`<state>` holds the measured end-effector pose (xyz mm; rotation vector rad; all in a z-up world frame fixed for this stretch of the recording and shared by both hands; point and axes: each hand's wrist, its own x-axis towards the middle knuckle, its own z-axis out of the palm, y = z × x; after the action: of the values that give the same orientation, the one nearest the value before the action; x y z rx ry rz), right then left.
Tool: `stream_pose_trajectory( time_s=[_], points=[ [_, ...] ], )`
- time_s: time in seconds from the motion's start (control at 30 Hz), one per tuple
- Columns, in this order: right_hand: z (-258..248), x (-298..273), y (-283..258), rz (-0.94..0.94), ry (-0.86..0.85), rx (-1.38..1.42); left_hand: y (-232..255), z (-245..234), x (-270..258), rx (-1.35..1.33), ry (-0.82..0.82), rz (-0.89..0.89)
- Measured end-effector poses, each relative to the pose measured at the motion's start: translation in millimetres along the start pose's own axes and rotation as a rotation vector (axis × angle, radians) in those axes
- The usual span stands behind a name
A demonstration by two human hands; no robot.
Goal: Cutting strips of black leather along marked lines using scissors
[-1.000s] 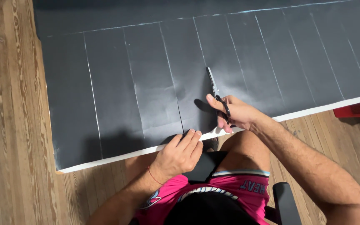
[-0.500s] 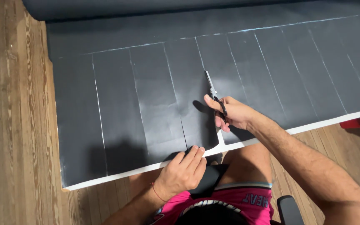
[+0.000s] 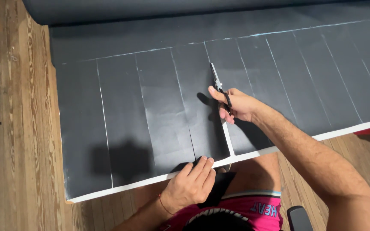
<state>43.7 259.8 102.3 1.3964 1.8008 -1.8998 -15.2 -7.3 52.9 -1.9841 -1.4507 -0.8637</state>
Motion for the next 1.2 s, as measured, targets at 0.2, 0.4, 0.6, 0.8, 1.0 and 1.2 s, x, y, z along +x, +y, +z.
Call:
stream_pose_trajectory(
  time_s=[0.2, 0.4, 0.6, 0.8, 1.0, 1.2],
  points=[
    [-6, 14, -13, 0.003, 0.028, -0.025, -2, -1, 5, 0.0, 0.023, -0.014],
    [-13, 36, -20, -0.001, 0.024, -0.001, -2, -2, 3, -0.028, -0.003, -0.021],
    [-20, 54, -27, 0.003, 0.031, -0.004, -2, -1, 1, -0.036, -0.008, -0.031],
    [-26, 69, -33, -0.021, 0.01, 0.055, -4, 1, 1, -0.049, -0.009, -0.019],
    [-26, 73, -46, -0.016, 0.034, -0.013, -5, 1, 2, -0.023, 0.003, -0.033],
    [-33, 90, -48, -0.042, 0.014, 0.043, -5, 0, 2, -0.029, -0.009, -0.033]
  ],
)
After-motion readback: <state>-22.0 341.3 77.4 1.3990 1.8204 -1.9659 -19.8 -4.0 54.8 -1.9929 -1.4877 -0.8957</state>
